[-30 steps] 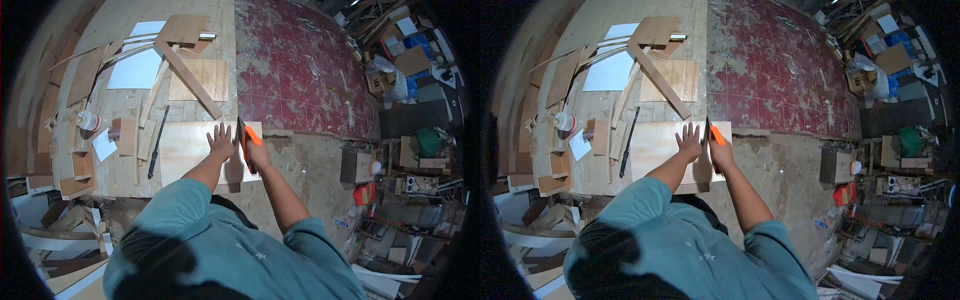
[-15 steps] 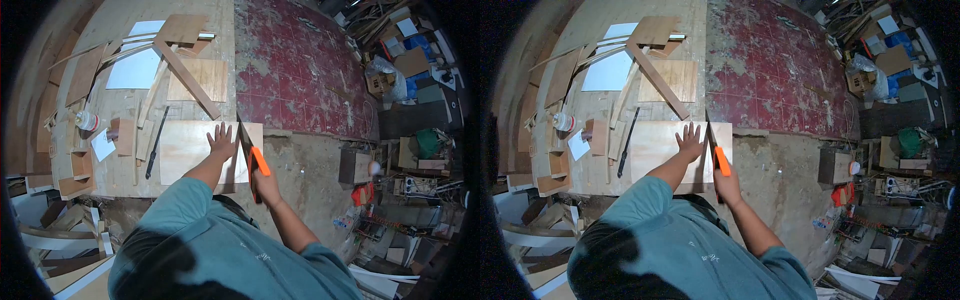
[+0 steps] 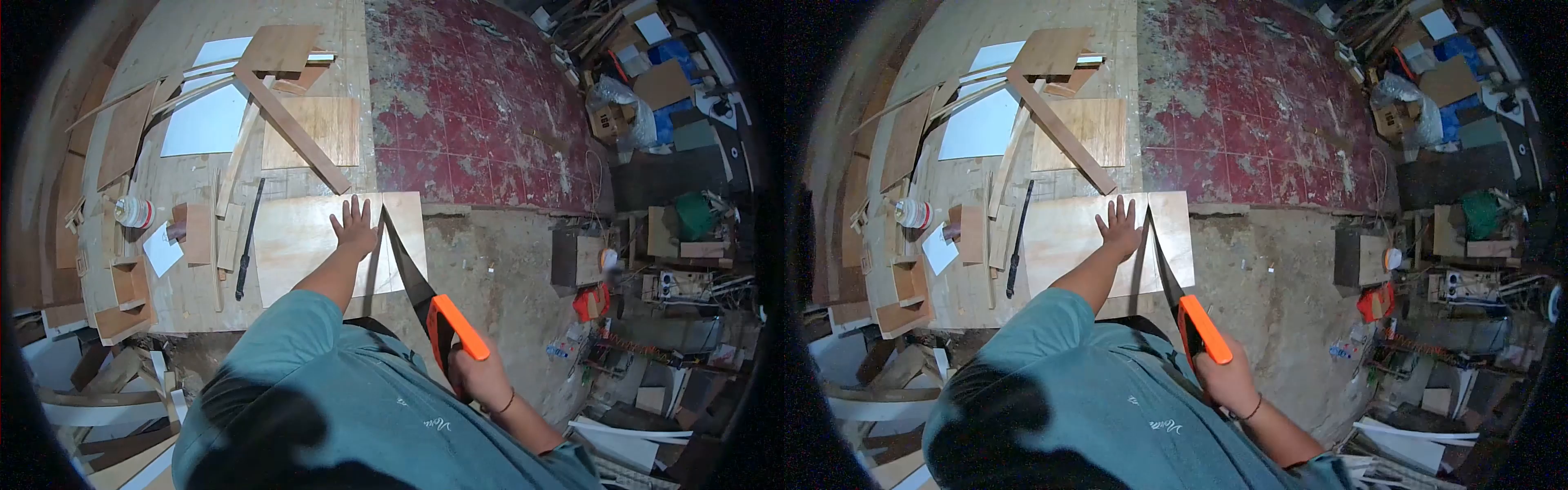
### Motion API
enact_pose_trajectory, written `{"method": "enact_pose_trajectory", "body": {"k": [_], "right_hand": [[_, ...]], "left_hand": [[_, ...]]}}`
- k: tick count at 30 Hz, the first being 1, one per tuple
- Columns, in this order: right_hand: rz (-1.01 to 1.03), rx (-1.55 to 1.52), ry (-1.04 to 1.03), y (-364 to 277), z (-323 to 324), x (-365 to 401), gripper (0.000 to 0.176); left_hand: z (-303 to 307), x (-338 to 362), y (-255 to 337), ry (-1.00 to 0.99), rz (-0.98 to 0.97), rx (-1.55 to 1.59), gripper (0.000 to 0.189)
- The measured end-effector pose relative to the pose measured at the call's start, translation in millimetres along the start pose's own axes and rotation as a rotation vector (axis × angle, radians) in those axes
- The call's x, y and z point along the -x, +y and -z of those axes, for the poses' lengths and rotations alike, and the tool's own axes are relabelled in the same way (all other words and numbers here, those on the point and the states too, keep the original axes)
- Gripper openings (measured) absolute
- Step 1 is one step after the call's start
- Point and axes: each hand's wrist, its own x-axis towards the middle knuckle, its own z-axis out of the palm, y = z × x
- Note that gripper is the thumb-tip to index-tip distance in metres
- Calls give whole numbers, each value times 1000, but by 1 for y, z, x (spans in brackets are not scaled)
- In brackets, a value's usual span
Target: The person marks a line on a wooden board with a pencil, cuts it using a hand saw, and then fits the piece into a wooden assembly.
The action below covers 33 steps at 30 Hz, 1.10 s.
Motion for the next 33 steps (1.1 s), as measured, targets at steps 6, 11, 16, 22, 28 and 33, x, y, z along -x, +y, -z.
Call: {"method": "enact_pose_trajectory", "body": {"k": [6,11,16,22,28,33], "right_hand": [[27,-37,-34,-22,1,-10,5],[-116,-12,88,29,5,8,23],[32,-64,153,35,-7,11,23],[188,218,159,49,-36,-135,28],[40,162,50,14,-78,-283,32],[285,127,193,43,-90,-248,38]], "left_hand": [[6,-7,-3,44,45,9,77],[5,-7,-6,40,11,47,78],[10,-5,-6,-2,9,28,78],[13,-4,-3,-23,6,52,77],[12,-11,-8,-67,30,-23,80],[5,-4,-4,57,30,-15,78]]}}
